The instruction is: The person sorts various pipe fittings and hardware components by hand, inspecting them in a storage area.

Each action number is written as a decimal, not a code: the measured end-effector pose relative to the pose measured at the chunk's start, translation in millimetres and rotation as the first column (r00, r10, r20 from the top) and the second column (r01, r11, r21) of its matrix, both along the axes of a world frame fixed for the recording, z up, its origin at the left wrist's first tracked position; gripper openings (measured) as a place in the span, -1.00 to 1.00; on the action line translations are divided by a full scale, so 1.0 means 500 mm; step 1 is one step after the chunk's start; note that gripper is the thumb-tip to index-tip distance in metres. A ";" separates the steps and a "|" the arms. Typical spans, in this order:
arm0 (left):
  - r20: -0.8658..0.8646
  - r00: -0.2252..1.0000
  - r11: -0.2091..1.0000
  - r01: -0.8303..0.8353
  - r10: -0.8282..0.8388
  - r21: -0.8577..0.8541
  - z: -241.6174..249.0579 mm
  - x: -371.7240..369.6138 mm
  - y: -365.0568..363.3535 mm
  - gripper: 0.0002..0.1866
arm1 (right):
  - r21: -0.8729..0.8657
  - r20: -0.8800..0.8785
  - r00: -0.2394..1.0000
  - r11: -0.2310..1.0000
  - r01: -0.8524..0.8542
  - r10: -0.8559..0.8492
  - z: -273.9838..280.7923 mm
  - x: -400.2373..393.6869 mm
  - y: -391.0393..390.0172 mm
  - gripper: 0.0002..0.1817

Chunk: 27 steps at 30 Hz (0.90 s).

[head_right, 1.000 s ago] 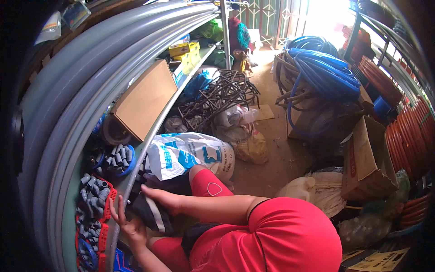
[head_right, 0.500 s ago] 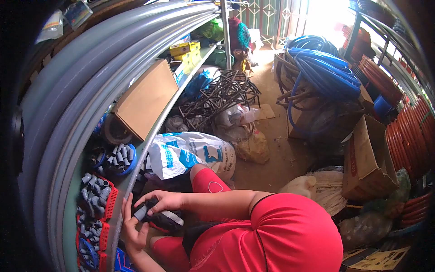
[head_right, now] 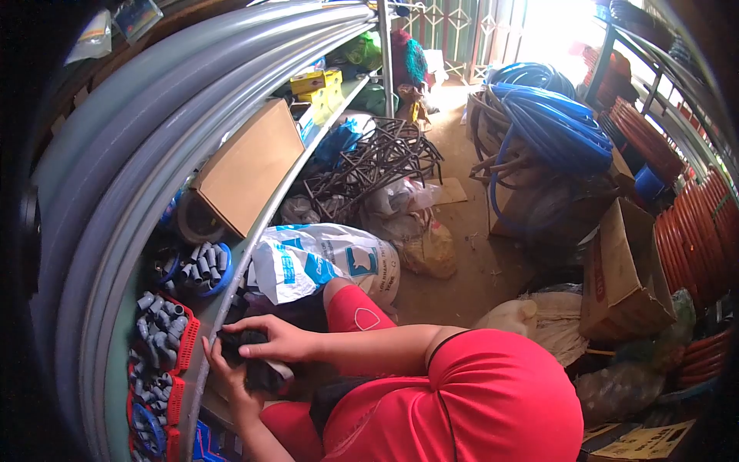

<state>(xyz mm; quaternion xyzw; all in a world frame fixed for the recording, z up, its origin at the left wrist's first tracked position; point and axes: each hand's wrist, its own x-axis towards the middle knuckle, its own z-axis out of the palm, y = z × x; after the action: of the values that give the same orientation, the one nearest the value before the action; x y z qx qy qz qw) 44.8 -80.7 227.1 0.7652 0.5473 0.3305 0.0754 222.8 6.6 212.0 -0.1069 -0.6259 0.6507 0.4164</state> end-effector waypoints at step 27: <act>-0.044 0.996 0.967 -0.065 0.078 0.245 -0.035 0.088 0.032 -0.74 | -0.689 -0.065 0.949 0.702 0.181 -0.309 -0.053 -0.004 0.032 -0.46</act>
<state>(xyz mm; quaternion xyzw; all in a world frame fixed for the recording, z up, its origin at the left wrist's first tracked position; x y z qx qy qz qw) 88.7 -64.9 209.4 0.7568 0.5318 0.3772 -0.0454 220.6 22.5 185.4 -0.2754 -0.2879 0.7781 0.4856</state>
